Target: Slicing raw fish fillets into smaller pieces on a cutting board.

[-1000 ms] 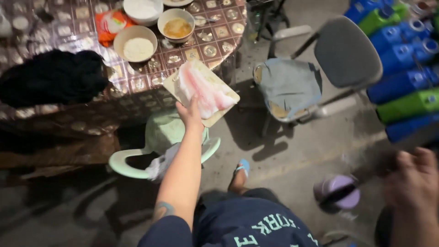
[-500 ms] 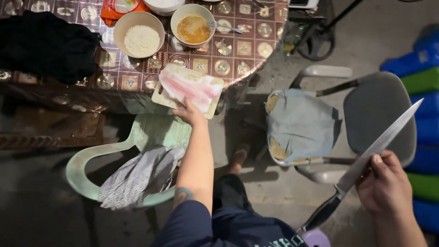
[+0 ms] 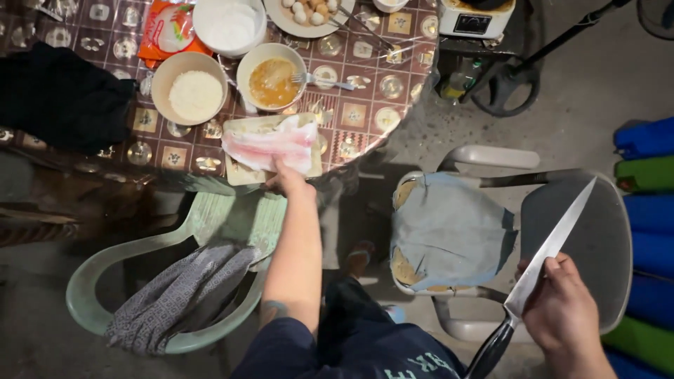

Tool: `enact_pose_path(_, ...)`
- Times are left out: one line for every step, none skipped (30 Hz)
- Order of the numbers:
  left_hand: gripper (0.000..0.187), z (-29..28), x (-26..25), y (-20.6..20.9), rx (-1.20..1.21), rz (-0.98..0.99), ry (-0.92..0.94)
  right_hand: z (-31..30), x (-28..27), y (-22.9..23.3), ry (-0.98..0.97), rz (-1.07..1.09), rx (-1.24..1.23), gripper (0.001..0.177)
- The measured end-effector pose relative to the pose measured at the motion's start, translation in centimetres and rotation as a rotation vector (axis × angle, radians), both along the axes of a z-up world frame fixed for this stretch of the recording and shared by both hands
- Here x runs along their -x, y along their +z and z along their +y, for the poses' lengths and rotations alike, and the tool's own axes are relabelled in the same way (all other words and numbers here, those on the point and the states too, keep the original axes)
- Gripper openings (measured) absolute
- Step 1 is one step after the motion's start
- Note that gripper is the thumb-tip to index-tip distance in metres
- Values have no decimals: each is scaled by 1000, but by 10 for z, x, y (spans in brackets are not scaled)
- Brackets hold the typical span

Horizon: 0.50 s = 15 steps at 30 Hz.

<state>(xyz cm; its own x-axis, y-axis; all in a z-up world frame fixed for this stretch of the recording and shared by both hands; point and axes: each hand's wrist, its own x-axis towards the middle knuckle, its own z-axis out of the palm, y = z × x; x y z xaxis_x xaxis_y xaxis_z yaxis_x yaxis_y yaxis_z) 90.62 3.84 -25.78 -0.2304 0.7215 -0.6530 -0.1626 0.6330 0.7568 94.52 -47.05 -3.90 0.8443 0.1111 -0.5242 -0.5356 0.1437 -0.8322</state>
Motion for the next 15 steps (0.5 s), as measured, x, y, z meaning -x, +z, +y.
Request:
enact_pose_path(134, -1, -1, 7, -24, -36, -13, -3, -2, -1, -24, 67, -3, 11)
enact_pose_path(134, -5, 4, 19, -37, -27, -13, -7, -1, -6, -24, 76, -16, 11)
enact_pose_path(135, -9, 10, 31, 32, -108, -46, -13, 1, -10, -1, 76, -63, 9)
enact_pose_path(136, -17, 12, 43, 103, -193, -81, -21, 1, -13, 21, 70, -109, 11)
enact_pose_path(136, -26, 18, 34, 92, -187, -82, -22, 4, -10, 21, 75, -121, 11)
enact_pose_path(134, -37, 24, 26, 93, -101, -59, -25, 9, -7, 38, 102, -133, 21)
enact_pose_path(132, -49, 32, 17, 92, -14, -36, -30, 15, -4, 56, 129, -145, 31)
enact_pose_path(132, -73, 32, 29, 79, -14, -37, -29, 18, 8, 56, 129, -159, 31)
enact_pose_path(130, -100, 33, 41, 114, 66, -120, -30, 21, 20, 78, 211, -147, 40)
enact_pose_path(129, -128, 33, 53, 149, 143, -202, -33, 24, 33, 102, 290, -136, 50)
enact_pose_path(129, -151, 33, 47, 135, 142, -202, -38, 24, 41, 104, 286, -148, 50)
enact_pose_path(124, -180, 33, 39, 72, 320, -339, -49, 23, 51, 69, 386, -124, 56)
enact_pose_path(120, -211, 34, 31, 7, 500, -472, -61, 23, 60, 33, 485, -99, 63)
enact_pose_path(120, -247, 34, 34, 12, 493, -473, -101, 23, 34, 33, 479, -93, 63)
enact_pose_path(114, -285, 34, 37, -146, 492, -529, -141, 22, 8, 183, 364, -398, 65)
